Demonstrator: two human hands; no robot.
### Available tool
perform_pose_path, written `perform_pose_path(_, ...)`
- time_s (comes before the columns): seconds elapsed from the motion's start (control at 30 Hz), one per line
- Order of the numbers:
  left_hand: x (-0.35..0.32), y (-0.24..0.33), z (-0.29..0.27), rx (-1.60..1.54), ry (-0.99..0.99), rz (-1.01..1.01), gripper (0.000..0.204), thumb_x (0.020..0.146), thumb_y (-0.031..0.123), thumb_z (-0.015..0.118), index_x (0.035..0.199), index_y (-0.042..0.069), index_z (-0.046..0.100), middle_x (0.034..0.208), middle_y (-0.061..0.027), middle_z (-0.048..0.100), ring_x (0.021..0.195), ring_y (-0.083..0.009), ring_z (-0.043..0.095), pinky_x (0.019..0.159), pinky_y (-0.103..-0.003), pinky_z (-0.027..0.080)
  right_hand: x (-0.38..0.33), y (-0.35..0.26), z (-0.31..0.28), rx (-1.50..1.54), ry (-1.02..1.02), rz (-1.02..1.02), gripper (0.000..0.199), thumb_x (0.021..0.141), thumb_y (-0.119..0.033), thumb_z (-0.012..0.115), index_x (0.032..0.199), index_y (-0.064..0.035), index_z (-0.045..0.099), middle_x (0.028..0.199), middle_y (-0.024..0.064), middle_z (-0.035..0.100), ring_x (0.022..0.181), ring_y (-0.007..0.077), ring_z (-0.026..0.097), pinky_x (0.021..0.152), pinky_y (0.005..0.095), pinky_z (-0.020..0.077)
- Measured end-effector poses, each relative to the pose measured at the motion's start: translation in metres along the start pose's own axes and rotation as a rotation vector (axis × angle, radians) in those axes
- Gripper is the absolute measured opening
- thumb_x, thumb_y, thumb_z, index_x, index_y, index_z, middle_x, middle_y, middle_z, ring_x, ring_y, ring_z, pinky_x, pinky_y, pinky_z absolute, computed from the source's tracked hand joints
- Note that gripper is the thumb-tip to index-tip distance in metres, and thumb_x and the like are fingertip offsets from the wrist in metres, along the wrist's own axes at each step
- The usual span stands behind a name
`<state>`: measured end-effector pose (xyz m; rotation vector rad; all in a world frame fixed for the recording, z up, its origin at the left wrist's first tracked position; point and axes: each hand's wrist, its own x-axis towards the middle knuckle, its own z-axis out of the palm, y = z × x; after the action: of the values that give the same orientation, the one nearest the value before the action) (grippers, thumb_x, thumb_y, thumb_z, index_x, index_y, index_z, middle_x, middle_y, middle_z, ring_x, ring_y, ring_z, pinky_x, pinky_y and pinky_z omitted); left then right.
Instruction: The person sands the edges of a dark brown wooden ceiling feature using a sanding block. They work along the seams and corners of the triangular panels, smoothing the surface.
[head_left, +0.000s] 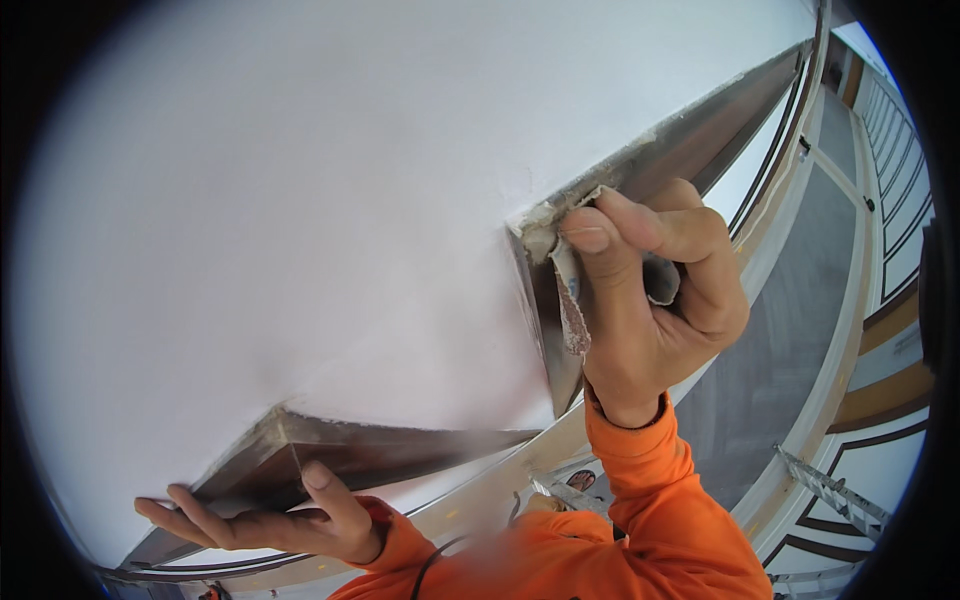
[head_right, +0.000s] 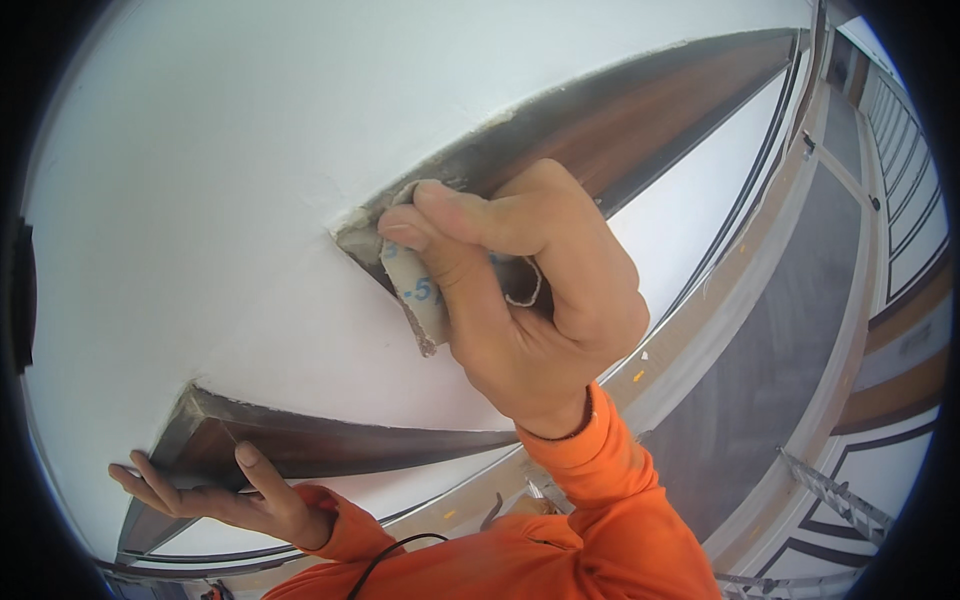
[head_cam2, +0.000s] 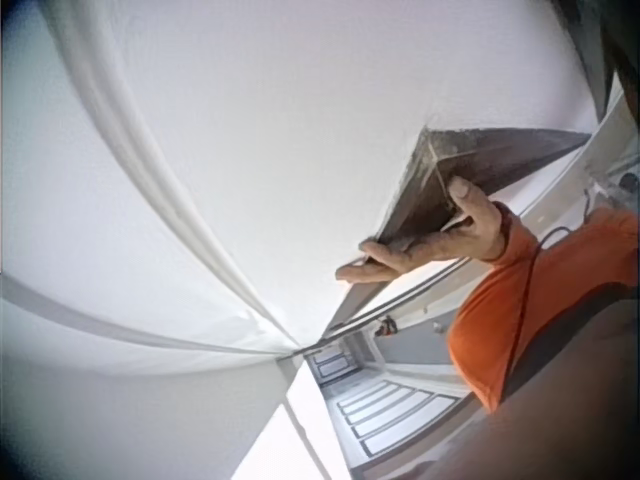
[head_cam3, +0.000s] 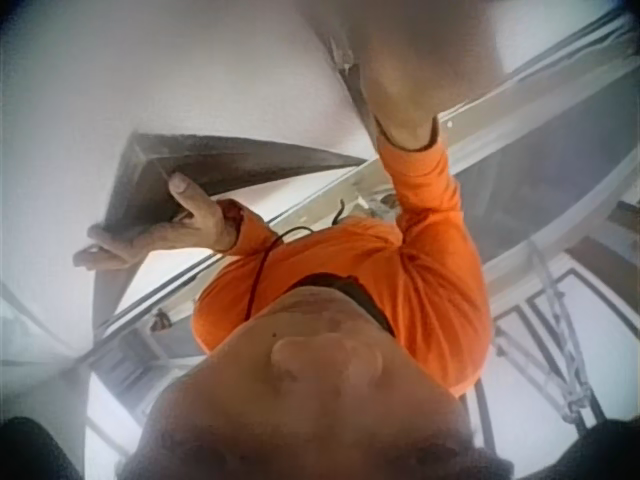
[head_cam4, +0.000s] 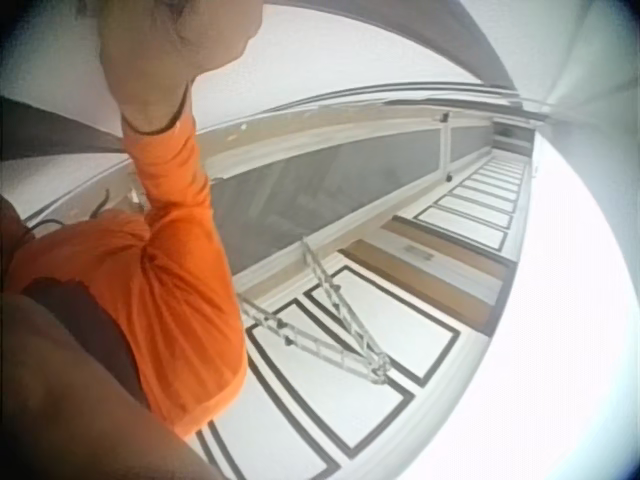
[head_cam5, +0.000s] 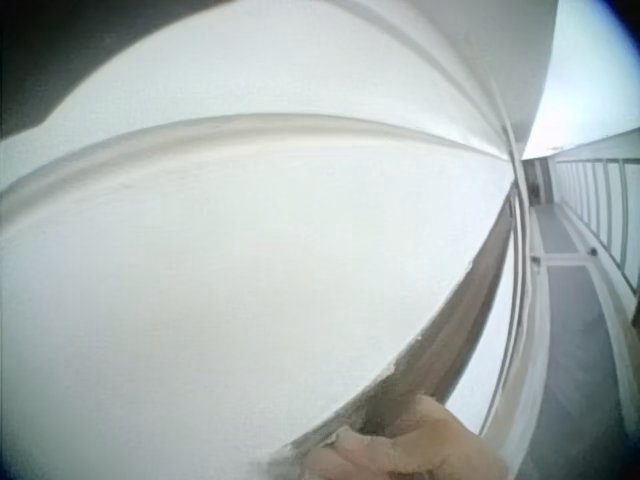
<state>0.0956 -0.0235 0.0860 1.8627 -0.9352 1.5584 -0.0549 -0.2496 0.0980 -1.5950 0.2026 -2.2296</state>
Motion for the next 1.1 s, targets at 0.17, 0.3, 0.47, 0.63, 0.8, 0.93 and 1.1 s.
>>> perform_pose_path(0.17, -0.003, -0.003, 0.000, 0.019, -0.001, -0.019, 0.093, 0.086, 0.066, 0.056, 0.155, 0.010, 0.029, 0.162, -0.0239, 0.016, 0.152, -0.0441, 0.015, 0.121, -0.063, 0.017, 0.000, -0.002, 0.002, -0.037, 0.027, 0.003, 0.014, 0.083, 0.002, 0.081, 0.089, -0.0007, 0.069, 0.069, -0.0022, 0.057, 0.061, 0.0035, 0.039, 0.055, 0.0199, 0.0265)
perform_pose_path(0.3, -0.003, -0.005, 0.001, 0.049, -0.009, -0.003, 0.094, 0.086, 0.068, 0.055, 0.155, 0.010, 0.028, 0.162, -0.0241, 0.017, 0.152, -0.0437, 0.015, 0.121, -0.063, 0.017, 0.000, 0.002, -0.004, -0.079, 0.046, 0.015, 0.013, 0.085, -0.001, 0.080, 0.091, -0.0006, 0.068, 0.071, -0.0014, 0.058, 0.062, 0.0030, 0.044, 0.056, 0.0182, 0.0318)
perform_pose_path(0.47, -0.005, -0.010, 0.003, 0.046, 0.016, -0.003, 0.093, 0.087, 0.068, 0.054, 0.154, 0.010, 0.029, 0.162, -0.0242, 0.017, 0.152, -0.0432, 0.015, 0.120, -0.063, 0.019, -0.013, 0.010, -0.005, 0.185, 0.177, 0.251, 0.018, 0.086, -0.004, 0.080, 0.099, -0.0008, 0.068, 0.081, 0.0038, 0.067, 0.066, 0.0051, 0.055, 0.058, 0.0184, 0.0416)
perform_pose_path(0.63, -0.003, -0.010, 0.000, 0.066, 0.005, 0.009, 0.092, 0.087, 0.068, 0.054, 0.154, 0.010, 0.030, 0.162, -0.0243, 0.017, 0.152, -0.0431, 0.015, 0.120, -0.063, 0.018, -0.014, -0.011, -0.003, 0.172, 0.134, 0.383, 0.025, 0.082, -0.005, 0.083, 0.102, -0.0002, 0.069, 0.084, 0.0044, 0.069, 0.074, 0.0070, 0.061, 0.068, 0.0198, 0.0463)
perform_pose_path(0.8, -0.002, -0.009, -0.001, 0.054, 0.002, 0.021, 0.091, 0.087, 0.067, 0.054, 0.154, 0.010, 0.031, 0.161, -0.0246, 0.018, 0.152, -0.0433, 0.015, 0.121, -0.063, 0.018, -0.006, -0.004, -0.006, -0.029, 0.047, 0.186, 0.015, 0.085, -0.004, 0.081, 0.092, -0.0036, 0.067, 0.082, 0.0009, 0.064, 0.070, 0.0077, 0.055, 0.066, 0.0210, 0.0424)
perform_pose_path(0.93, -0.001, -0.008, -0.001, 0.050, 0.002, 0.026, 0.090, 0.088, 0.066, 0.055, 0.154, 0.010, 0.031, 0.161, -0.0247, 0.018, 0.152, -0.0432, 0.016, 0.121, -0.062, 0.018, -0.011, -0.005, -0.003, -0.011, 0.014, 0.093, 0.014, 0.085, -0.001, 0.080, 0.089, -0.0029, 0.066, 0.075, 0.0009, 0.061, 0.066, 0.0059, 0.049, 0.061, 0.0204, 0.0351)
perform_pose_path(1.1, 0.000, -0.007, -0.001, 0.046, 0.002, 0.028, 0.090, 0.087, 0.065, 0.056, 0.154, 0.010, 0.031, 0.162, -0.0246, 0.018, 0.152, -0.0431, 0.016, 0.121, -0.062, 0.017, -0.003, -0.007, -0.002, -0.020, 0.052, 0.160, 0.015, 0.085, 0.000, 0.080, 0.088, -0.0024, 0.066, 0.070, -0.0026, 0.055, 0.063, 0.0042, 0.044, 0.059, 0.0192, 0.0323)
